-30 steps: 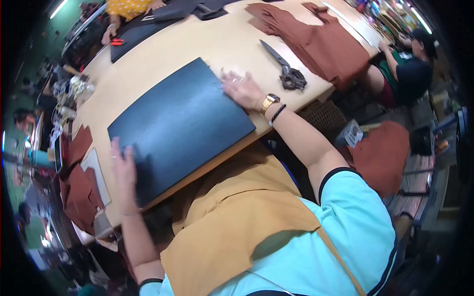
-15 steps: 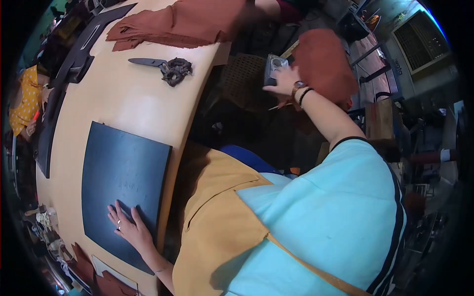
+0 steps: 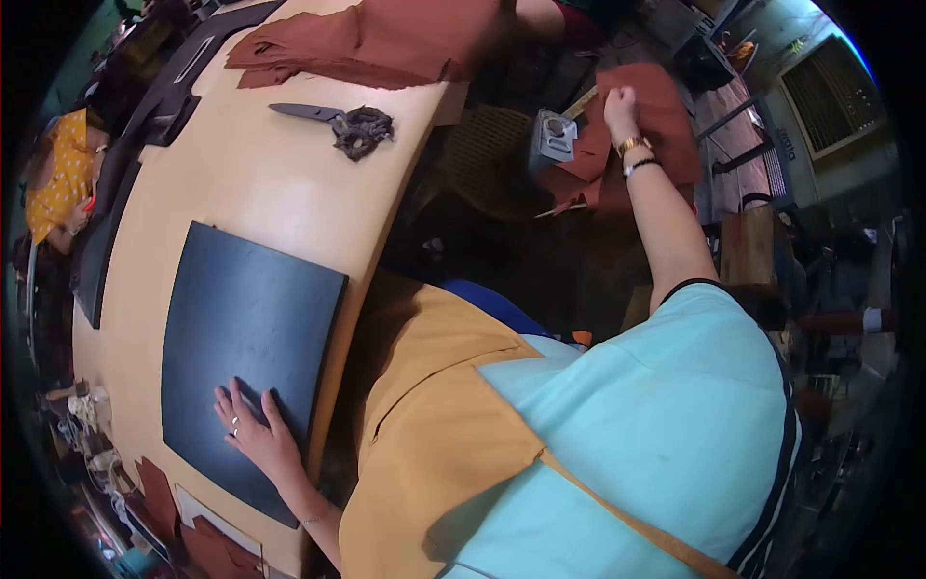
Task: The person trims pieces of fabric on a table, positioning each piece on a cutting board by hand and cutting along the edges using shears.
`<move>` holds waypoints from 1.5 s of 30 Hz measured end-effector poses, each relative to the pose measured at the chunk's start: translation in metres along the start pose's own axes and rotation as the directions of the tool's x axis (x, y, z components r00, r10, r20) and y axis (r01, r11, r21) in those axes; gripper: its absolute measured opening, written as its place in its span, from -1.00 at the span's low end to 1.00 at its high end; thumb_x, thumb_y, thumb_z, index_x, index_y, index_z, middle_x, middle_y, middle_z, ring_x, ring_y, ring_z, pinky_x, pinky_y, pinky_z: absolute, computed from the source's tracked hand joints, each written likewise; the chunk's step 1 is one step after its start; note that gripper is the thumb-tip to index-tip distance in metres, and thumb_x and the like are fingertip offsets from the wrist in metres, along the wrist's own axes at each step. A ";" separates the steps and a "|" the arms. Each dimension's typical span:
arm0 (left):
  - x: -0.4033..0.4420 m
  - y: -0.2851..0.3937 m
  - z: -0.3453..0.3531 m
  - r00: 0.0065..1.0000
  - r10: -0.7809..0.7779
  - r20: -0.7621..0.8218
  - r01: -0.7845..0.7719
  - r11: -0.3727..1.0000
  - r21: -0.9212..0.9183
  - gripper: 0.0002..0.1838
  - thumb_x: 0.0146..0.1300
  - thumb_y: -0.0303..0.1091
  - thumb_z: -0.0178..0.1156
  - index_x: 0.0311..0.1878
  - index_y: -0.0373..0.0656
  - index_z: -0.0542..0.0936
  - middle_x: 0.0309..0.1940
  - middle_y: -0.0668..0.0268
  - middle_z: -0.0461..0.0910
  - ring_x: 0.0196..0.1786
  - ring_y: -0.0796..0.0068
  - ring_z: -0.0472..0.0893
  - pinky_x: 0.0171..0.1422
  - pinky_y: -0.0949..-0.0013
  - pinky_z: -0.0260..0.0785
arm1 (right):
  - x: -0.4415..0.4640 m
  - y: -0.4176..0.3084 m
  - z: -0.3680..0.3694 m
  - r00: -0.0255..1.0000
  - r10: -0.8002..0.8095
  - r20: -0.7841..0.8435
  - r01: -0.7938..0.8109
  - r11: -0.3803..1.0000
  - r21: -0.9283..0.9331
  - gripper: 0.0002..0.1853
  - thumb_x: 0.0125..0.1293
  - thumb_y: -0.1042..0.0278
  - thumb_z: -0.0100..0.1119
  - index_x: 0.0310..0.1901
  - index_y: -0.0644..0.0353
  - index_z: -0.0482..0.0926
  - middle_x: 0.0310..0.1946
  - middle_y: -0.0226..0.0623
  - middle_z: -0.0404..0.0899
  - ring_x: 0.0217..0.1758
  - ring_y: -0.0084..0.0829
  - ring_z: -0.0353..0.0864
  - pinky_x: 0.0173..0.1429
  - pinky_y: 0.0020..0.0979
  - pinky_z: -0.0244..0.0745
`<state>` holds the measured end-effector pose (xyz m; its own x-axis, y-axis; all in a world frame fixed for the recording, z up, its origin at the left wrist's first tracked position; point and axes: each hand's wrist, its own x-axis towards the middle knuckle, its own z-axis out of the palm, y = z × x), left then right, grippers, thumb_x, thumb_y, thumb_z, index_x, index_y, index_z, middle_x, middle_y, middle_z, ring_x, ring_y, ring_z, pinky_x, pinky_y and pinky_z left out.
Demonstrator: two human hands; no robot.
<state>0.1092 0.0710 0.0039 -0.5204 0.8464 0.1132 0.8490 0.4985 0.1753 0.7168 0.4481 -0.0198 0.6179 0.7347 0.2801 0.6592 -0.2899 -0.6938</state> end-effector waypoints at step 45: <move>0.044 -0.176 -0.039 0.821 -0.425 -0.380 0.262 0.873 -0.411 -0.33 0.27 -0.18 0.26 0.33 -0.37 0.29 0.26 -0.17 0.35 0.36 0.00 0.34 0.42 0.13 0.17 | -0.319 -0.282 0.041 -0.091 -0.928 0.362 0.228 0.334 0.914 -0.82 0.20 0.39 0.31 -0.17 0.19 0.62 -0.22 -0.27 0.67 -0.15 -0.35 0.65 -0.01 -0.42 0.52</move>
<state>-0.0669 0.0133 0.0165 -0.8235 0.4116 0.3905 0.5672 0.5802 0.5845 0.3163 0.3206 0.0598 -0.8228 0.4242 0.3782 -0.0303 0.6317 -0.7746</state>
